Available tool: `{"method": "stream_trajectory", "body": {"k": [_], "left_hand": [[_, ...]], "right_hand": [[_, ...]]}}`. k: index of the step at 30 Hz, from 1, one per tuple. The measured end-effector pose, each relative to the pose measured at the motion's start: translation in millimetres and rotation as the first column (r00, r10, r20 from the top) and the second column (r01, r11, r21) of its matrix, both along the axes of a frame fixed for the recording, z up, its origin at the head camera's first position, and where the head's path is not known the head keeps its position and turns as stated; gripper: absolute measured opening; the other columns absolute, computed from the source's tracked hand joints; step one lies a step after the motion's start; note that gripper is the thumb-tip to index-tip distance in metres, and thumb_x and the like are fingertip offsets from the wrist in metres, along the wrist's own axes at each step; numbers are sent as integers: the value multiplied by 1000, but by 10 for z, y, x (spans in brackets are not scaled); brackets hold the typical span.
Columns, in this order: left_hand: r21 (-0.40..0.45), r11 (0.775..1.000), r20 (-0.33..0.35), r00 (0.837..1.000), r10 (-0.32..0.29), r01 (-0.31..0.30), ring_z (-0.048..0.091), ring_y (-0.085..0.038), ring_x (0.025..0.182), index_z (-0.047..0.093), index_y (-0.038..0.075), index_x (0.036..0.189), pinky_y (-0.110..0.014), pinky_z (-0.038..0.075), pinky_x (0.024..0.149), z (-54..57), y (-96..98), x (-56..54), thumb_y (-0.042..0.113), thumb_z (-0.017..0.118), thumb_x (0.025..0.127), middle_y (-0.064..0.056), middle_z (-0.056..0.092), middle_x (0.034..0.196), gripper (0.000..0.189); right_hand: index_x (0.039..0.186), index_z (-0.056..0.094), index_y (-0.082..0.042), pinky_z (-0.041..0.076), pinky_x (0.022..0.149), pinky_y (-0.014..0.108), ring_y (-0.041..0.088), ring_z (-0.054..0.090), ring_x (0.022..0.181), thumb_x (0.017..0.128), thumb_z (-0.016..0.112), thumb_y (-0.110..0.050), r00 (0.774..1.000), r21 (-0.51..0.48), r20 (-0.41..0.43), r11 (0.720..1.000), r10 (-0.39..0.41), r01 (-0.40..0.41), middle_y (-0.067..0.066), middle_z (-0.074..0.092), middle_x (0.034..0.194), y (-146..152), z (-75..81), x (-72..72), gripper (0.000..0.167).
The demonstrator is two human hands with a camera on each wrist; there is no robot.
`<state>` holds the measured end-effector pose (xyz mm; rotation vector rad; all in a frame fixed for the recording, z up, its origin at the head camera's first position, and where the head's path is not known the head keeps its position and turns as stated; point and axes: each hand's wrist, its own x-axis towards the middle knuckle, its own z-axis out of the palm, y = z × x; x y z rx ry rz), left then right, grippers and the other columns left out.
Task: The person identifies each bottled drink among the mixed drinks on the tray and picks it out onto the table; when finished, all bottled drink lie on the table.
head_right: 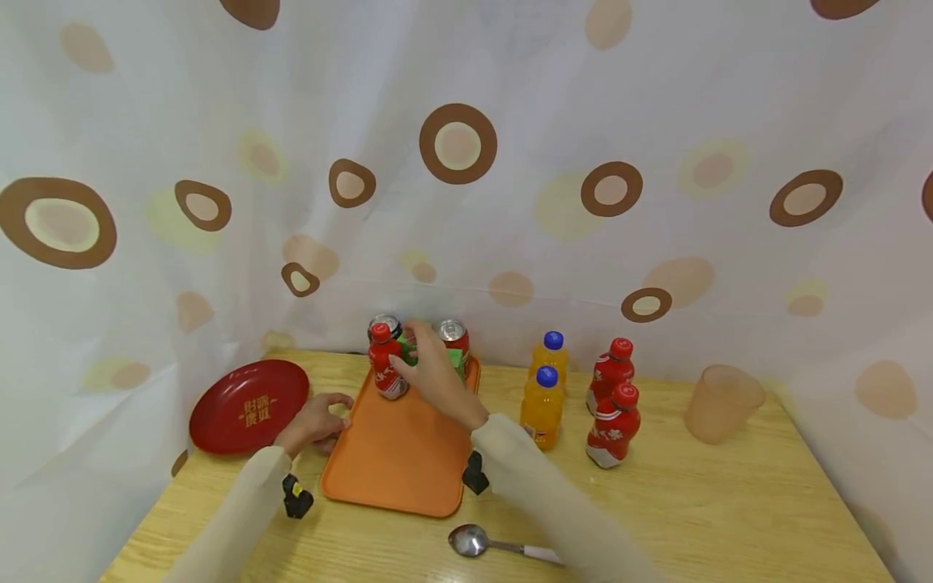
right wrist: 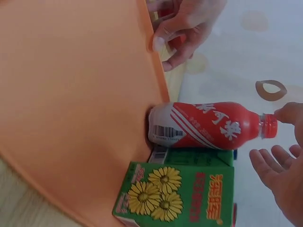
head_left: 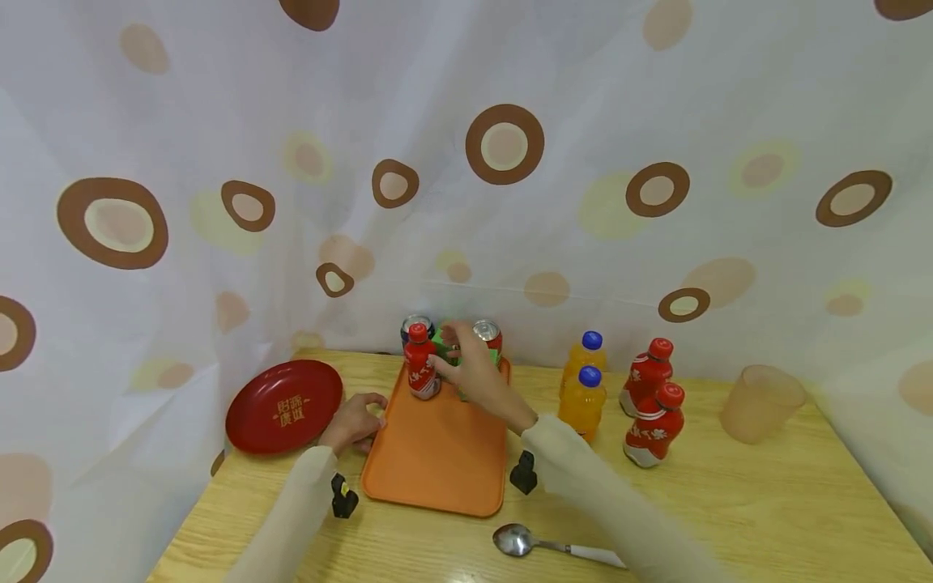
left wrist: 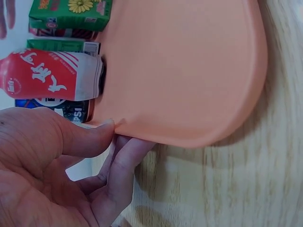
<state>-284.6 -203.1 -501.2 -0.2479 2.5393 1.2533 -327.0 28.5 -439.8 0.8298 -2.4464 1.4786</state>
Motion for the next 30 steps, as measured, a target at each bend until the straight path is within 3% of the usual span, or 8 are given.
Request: {"method": "stream_trajectory", "body": {"k": [7, 12, 18, 24, 30], "left_hand": [[7, 1000, 9, 1000, 3, -3, 56, -16, 56, 61, 0, 135, -32, 58, 51, -27, 7, 54, 2, 64, 100, -9, 61, 82, 35], [5, 1000, 0, 1000, 1, -1, 58, -17, 58, 62, 1, 135, -33, 59, 52, -21, 8, 33, 3, 64, 99, -8, 59, 81, 35], [-8, 1000, -4, 1000, -8, 8, 57, -17, 57, 61, 0, 137, -34, 60, 53, 7, 8, 25, 3, 64, 100, -11, 63, 85, 37], [-46, 999, -16, 1000, -12, 11, 54, -15, 55, 63, 1, 133, -31, 57, 51, 11, 25, -5, 3, 64, 99, -7, 58, 80, 34], [-62, 998, -15, 1000, -22, 21, 53, -15, 52, 62, 0, 134, -32, 58, 51, 16, 24, 1, 3, 64, 99, -8, 59, 79, 35]], "right_hand": [[144, 45, 10, 55, 103, 47, 37, 60, 122, 99, 71, -6, 1000, 50, 19, 999, 3, -4, 25, 55, 136, -203, -132, -35, 55], [149, 40, 5, 55, 103, 44, 33, 60, 125, 99, 73, -10, 999, 120, 12, 992, -47, 45, 22, 54, 139, -324, -186, -99, 62], [156, 30, 4, 52, 107, 50, 38, 56, 133, 96, 76, -10, 997, 141, 39, 988, -69, 63, 25, 50, 145, -423, -239, -143, 78], [150, 40, 6, 54, 103, 48, 37, 60, 124, 93, 80, -12, 997, 227, -43, 971, -69, 77, 23, 56, 136, -451, -302, -117, 72], [148, 46, 2, 58, 99, 47, 36, 64, 121, 91, 83, -12, 997, 211, 16, 975, -70, 65, 22, 56, 135, -474, -261, -12, 70]]}}
